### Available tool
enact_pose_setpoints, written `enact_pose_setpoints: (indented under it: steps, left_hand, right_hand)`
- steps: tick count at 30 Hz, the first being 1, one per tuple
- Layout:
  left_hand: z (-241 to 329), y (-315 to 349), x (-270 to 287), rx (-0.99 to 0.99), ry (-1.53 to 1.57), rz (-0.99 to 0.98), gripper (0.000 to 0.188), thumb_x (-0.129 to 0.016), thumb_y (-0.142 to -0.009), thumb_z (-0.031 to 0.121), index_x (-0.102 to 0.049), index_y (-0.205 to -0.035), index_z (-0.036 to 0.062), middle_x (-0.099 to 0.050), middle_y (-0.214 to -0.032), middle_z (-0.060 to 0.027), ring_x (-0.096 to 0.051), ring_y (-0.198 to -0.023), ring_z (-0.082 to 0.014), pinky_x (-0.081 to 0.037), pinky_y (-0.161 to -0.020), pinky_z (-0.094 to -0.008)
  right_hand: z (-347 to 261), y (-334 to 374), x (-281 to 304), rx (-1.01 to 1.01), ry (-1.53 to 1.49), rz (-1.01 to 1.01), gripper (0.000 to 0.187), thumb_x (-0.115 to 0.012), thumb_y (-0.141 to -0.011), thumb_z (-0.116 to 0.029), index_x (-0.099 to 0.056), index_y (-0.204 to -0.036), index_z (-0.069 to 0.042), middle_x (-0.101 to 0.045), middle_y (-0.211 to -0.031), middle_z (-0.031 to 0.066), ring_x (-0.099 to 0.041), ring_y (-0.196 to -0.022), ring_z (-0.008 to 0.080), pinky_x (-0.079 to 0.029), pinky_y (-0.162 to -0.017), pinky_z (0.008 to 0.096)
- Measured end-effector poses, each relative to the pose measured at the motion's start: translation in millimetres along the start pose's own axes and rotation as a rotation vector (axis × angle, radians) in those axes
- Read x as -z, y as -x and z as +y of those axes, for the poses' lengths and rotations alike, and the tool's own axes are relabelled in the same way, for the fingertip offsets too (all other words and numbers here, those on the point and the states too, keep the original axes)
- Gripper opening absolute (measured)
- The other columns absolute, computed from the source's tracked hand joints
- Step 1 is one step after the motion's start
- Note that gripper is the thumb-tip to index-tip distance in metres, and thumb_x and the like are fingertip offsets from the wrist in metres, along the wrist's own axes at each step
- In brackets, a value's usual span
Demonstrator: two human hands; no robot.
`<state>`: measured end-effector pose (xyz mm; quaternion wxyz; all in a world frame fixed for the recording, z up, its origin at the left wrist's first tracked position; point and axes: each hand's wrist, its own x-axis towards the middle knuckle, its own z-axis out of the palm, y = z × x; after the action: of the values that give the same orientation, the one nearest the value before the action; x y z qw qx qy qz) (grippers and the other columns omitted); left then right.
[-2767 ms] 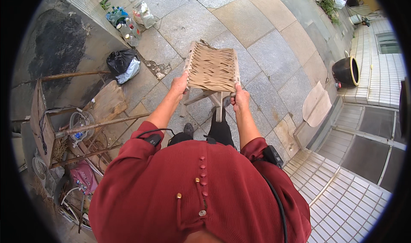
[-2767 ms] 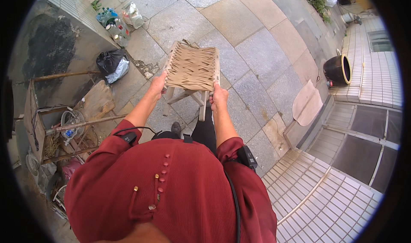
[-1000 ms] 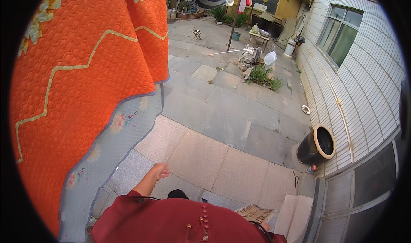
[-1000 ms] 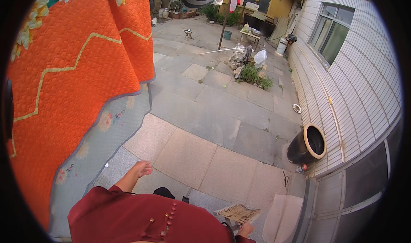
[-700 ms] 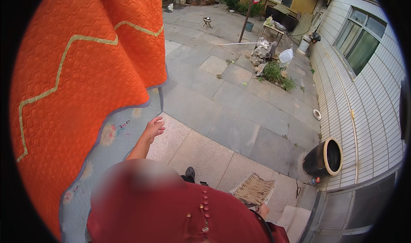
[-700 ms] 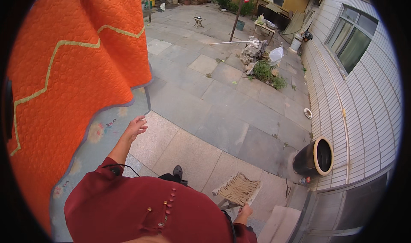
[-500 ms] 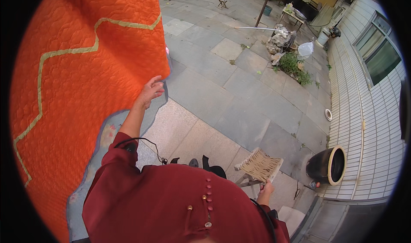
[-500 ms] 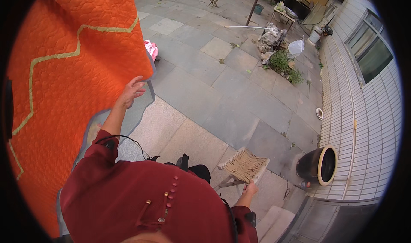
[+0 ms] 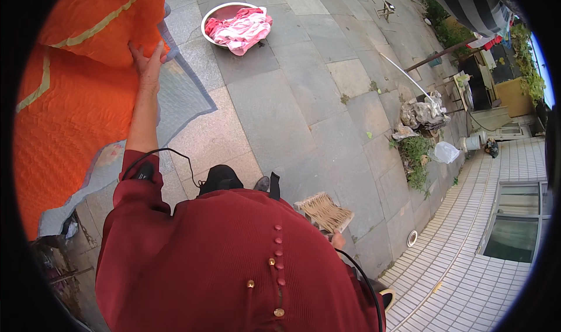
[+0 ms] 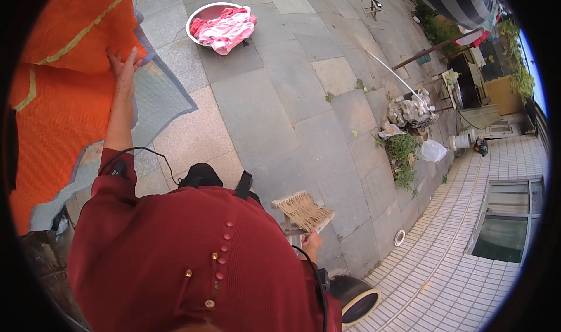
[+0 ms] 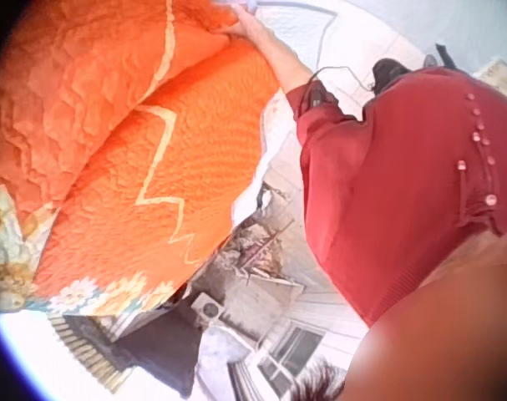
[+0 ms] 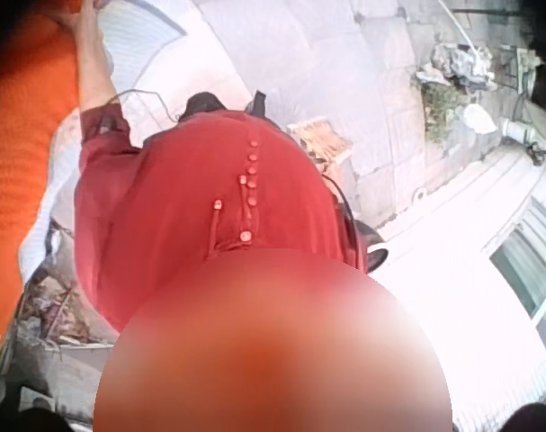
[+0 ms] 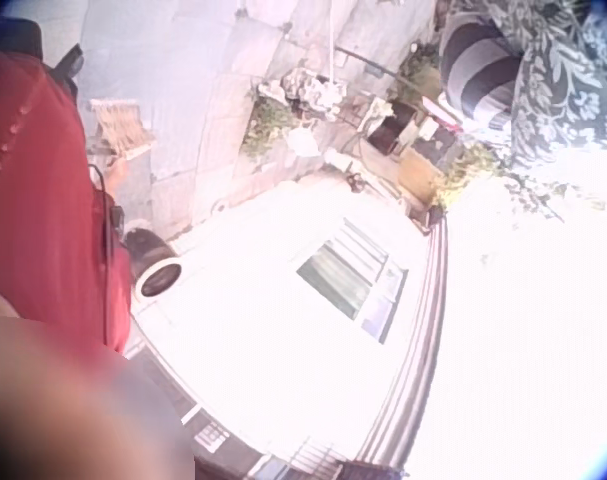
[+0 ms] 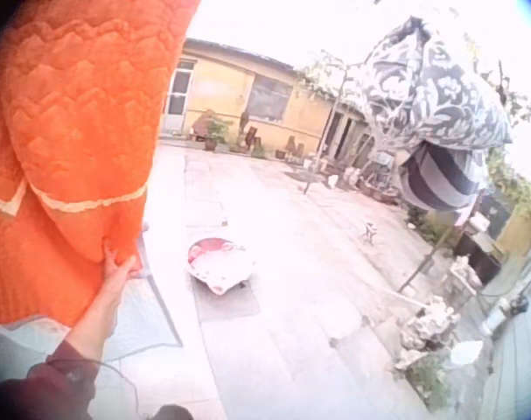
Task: The person folds a large quilt outdoors and places it on a clothesline. They then move a small stool and carry a pillowcase indoors. Inside a utility room, they load several pieces of clothing into a top-loading washing machine and start the cycle.
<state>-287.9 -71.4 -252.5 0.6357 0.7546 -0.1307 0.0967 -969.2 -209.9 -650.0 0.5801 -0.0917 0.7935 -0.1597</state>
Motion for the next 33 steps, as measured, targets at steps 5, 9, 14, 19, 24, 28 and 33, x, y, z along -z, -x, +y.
enact_pose_setpoints:
  steps: [5,9,14,19,24,28,33]
  left_hand:
    - [-28,-52,28,-0.265,-0.082,0.309,0.093,-0.070,-0.083,0.015,-0.002,-0.147,0.0086,-0.016,-0.149,-0.0188,-0.059,-0.105,-0.0275,-0.051,-0.081,-0.0332]
    - [-48,-99,67,-0.534,-0.444,0.642,0.086,-0.070,-0.082,0.008,-0.010,-0.142,0.0001,-0.026,-0.143,-0.0200,-0.058,-0.106,-0.0281,-0.053,-0.085,-0.0330]
    - [-65,-179,118,-0.814,-0.881,0.843,0.075,-0.072,-0.081,0.010,-0.021,-0.133,-0.0080,-0.052,-0.123,-0.0238,-0.065,-0.095,-0.0250,-0.055,-0.084,-0.0338]
    - [-59,-247,124,-0.646,-1.096,0.889,0.068,-0.072,-0.080,0.008,-0.028,-0.129,-0.0090,-0.053,-0.121,-0.0240,-0.065,-0.097,-0.0270,-0.056,-0.084,-0.0349]
    - [-39,-309,97,-0.506,-0.761,1.232,0.052,-0.070,-0.080,0.001,-0.042,-0.122,-0.0091,-0.058,-0.116,-0.0214,-0.063,-0.101,-0.0277,-0.053,-0.087,-0.0349]
    - [-19,-336,84,-0.402,-0.623,1.239,0.057,-0.065,-0.083,0.000,-0.032,-0.129,-0.0062,-0.052,-0.123,-0.0216,-0.057,-0.109,-0.0297,-0.053,-0.088,-0.0376]
    - [-18,-356,65,-0.393,-0.745,1.350,0.055,-0.067,-0.084,0.008,-0.031,-0.123,-0.0061,-0.055,-0.119,-0.0231,-0.058,-0.108,-0.0278,-0.054,-0.082,-0.0353]
  right_hand:
    - [-108,-20,-137,0.006,0.187,-0.105,0.030,-0.066,-0.082,-0.019,-0.051,-0.100,0.001,-0.057,-0.079,0.0142,-0.053,-0.052,0.0243,-0.046,-0.039,0.0292]
    - [-188,-21,-269,0.064,0.295,-0.022,0.032,-0.066,-0.081,-0.016,-0.052,-0.107,-0.004,-0.054,-0.099,0.0148,-0.054,-0.064,0.0265,-0.049,-0.043,0.0319]
    - [-277,1,-451,0.218,0.439,-0.213,0.030,-0.065,-0.082,-0.018,-0.055,-0.105,-0.001,-0.056,-0.093,0.0153,-0.055,-0.061,0.0254,-0.047,-0.040,0.0302]
    - [-326,60,-649,0.313,0.595,-0.395,0.026,-0.066,-0.082,-0.018,-0.058,-0.098,0.001,-0.059,-0.074,0.0112,-0.055,-0.050,0.0217,-0.045,-0.034,0.0287]
    - [-370,170,-810,0.388,0.720,-0.567,0.029,-0.070,-0.079,-0.017,-0.056,-0.092,0.005,-0.059,-0.072,0.0137,-0.054,-0.043,0.0234,-0.043,-0.033,0.0295]
    - [-385,264,-895,0.429,0.877,-0.751,0.029,-0.070,-0.079,-0.017,-0.056,-0.093,0.004,-0.059,-0.068,0.0122,-0.055,-0.043,0.0228,-0.043,-0.032,0.0291]
    - [-389,351,-1000,0.435,1.025,-1.007,0.029,-0.070,-0.080,-0.020,-0.056,-0.092,0.003,-0.059,-0.067,0.0110,-0.057,-0.044,0.0214,-0.043,-0.034,0.0279]
